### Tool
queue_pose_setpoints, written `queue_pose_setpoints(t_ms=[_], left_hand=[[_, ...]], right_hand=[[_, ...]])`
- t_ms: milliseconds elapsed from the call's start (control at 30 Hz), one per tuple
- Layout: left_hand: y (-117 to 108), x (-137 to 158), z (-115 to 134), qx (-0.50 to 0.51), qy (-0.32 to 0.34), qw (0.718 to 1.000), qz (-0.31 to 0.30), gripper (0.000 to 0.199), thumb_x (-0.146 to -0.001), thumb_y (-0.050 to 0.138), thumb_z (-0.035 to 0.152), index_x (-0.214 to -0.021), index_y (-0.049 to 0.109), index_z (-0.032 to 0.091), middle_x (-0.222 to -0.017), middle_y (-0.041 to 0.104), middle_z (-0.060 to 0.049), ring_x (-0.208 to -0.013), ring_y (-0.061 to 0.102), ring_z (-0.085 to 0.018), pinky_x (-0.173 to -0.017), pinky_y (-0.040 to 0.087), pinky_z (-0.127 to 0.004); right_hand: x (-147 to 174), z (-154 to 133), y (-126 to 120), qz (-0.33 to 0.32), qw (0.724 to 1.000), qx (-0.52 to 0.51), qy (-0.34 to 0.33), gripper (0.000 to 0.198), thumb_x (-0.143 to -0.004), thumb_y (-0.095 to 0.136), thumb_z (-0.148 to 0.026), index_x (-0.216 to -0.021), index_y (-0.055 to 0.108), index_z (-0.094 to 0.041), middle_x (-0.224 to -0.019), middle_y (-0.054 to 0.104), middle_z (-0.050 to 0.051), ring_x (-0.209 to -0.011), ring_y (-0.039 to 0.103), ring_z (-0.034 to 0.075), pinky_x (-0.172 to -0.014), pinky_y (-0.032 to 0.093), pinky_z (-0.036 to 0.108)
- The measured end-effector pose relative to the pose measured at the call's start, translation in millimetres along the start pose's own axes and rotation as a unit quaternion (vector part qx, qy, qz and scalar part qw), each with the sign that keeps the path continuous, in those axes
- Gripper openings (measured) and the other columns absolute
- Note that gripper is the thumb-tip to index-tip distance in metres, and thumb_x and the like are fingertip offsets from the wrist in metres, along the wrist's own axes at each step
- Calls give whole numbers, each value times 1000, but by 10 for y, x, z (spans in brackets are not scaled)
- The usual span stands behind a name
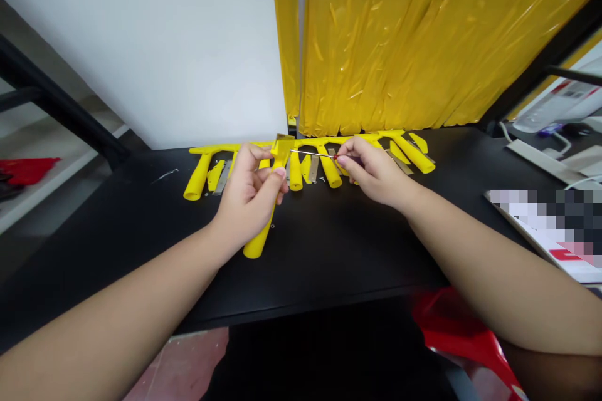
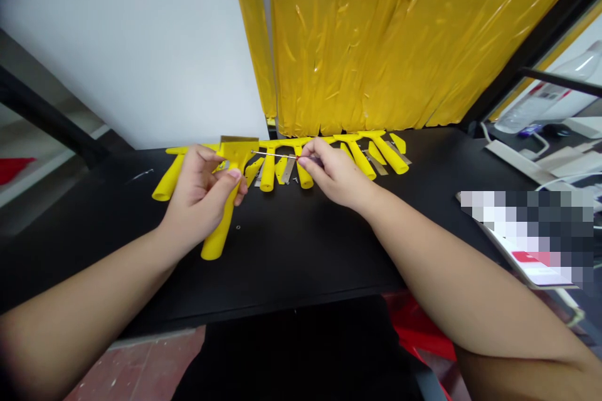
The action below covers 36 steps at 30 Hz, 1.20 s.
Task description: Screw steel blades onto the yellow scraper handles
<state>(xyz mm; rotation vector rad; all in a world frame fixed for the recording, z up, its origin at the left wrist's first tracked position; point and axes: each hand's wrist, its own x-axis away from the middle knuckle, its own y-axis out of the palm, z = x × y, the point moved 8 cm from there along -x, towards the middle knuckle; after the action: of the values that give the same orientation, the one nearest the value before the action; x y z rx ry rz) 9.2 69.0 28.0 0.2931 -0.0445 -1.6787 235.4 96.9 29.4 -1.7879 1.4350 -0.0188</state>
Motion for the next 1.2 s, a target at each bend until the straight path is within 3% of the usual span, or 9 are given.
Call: queue_pose_setpoints(t_ms=[100,267,400,533,633,800,967,1100,1200], left_hand=[[22,19,-4,-10,12,1000,-13,39,-83,78,3,-95,48,26,-87,59,3,-63,59,-11,-57,46,-24],[48,17,85,-58,79,994,-38,38,-85,79,9,-97,47,27,-97,60,2,-67,63,-11,-56,48,-24],[38,3,70,-43,60,997,-33,39,-84,80,8,-96,48,26,-100,62,1,-63,61,-9,-57,48,-24],[67,33,75,-40,76,995,-45,39,-83,81,8,-94,48,25,-115,61,0,-66,62,-8,-57,50,-24],[75,40,85,-38,87,994,-47,39,-81,81,7,-95,49,25,-124,60,-1,-67,62,-7,-56,50,-25],[73,-10,85,-82,128,986,-65,35,-87,78,14,-97,46,25,-117,59,-2,-64,63,-7,-53,49,-23],[75,-33,19,-102,180,973,-101,29,-93,72,19,-104,46,26,-129,57,-4,-64,64,-5,-51,52,-21],[79,-30,16,-108,188,971,-103,27,-96,70,21,-106,45,26,-127,58,-4,-65,65,-5,-51,52,-20],[90,-28,34,-107,182,972,-101,28,-95,71,20,-105,45,27,-111,60,-1,-63,64,-7,-50,51,-21]], right_hand=[[-18,45,-1,4,999,20,33,45,-112,43,-54,-85,62,-23,-71,58,0,-67,56,20,-70,43,35],[23,-34,59,-38,999,-32,-2,19,-106,61,-40,-116,52,-26,-75,50,-5,-62,47,16,-63,40,31],[10,-32,15,-18,1000,12,-9,13,-108,58,-37,-105,53,-25,-84,59,0,-70,55,18,-68,44,34],[-22,35,23,-21,999,19,29,42,-113,41,-48,-90,63,-22,-80,62,3,-72,58,20,-69,45,36],[-7,12,38,-27,999,-19,18,25,-110,52,-46,-109,61,-23,-79,57,-1,-67,53,18,-66,43,33],[4,-46,41,-41,999,0,-20,11,-105,61,-33,-106,54,-24,-81,58,-2,-68,52,15,-66,41,30],[-34,8,18,-33,999,24,23,39,-111,44,-42,-92,68,-19,-71,57,0,-67,55,17,-70,42,33],[-10,-49,30,-32,999,-2,-13,25,-105,60,-37,-121,62,-19,-77,55,-3,-65,50,16,-66,41,31],[11,-79,-5,-1,999,21,-35,14,-102,65,-30,-109,57,-21,-78,55,-3,-65,47,14,-62,39,29]])
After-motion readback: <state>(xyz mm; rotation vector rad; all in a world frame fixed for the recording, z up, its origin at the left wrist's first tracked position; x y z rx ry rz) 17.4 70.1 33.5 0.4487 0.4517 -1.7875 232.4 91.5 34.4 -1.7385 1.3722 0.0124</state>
